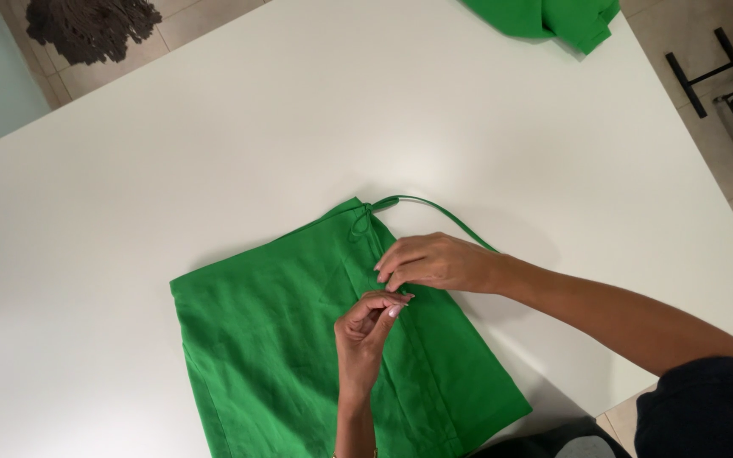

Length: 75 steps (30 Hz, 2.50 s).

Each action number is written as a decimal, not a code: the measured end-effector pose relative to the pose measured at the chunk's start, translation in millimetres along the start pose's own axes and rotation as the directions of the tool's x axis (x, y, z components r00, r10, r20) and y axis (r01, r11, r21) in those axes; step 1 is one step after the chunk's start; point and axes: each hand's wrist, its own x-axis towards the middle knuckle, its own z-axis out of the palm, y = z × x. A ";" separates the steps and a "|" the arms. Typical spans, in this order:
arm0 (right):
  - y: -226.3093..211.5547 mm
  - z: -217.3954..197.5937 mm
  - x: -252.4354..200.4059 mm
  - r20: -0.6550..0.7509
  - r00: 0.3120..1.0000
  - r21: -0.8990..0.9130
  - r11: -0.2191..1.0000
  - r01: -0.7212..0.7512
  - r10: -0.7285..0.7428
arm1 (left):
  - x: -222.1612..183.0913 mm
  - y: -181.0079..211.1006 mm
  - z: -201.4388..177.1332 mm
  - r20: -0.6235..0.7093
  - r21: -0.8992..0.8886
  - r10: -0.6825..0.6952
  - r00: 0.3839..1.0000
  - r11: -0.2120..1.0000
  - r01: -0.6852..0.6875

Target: Performing a final quality inspection on a green skirt, checking seams and trimming loose threads with scissors.

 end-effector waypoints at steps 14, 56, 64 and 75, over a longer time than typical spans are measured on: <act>-55.9 -5.1 -12.4 -0.247 0.966 0.067 0.996 -0.060 0.075 | -1.4 -15.9 0.8 -0.114 0.002 -0.066 0.991 0.998 0.066; -52.6 44.2 -50.9 -0.137 0.368 0.650 0.364 -0.667 0.920 | 17.9 0.9 29.0 -0.130 0.332 0.105 0.986 0.942 -0.057; -52.1 42.6 -57.4 -0.065 0.492 0.518 0.451 -0.727 0.868 | 14.0 -39.1 0.3 0.131 0.746 0.131 0.983 0.639 -0.185; -71.6 67.9 -67.7 -0.031 0.616 0.530 0.535 -0.658 0.787 | 5.3 -61.8 -9.5 0.347 0.757 0.272 0.898 0.484 -0.439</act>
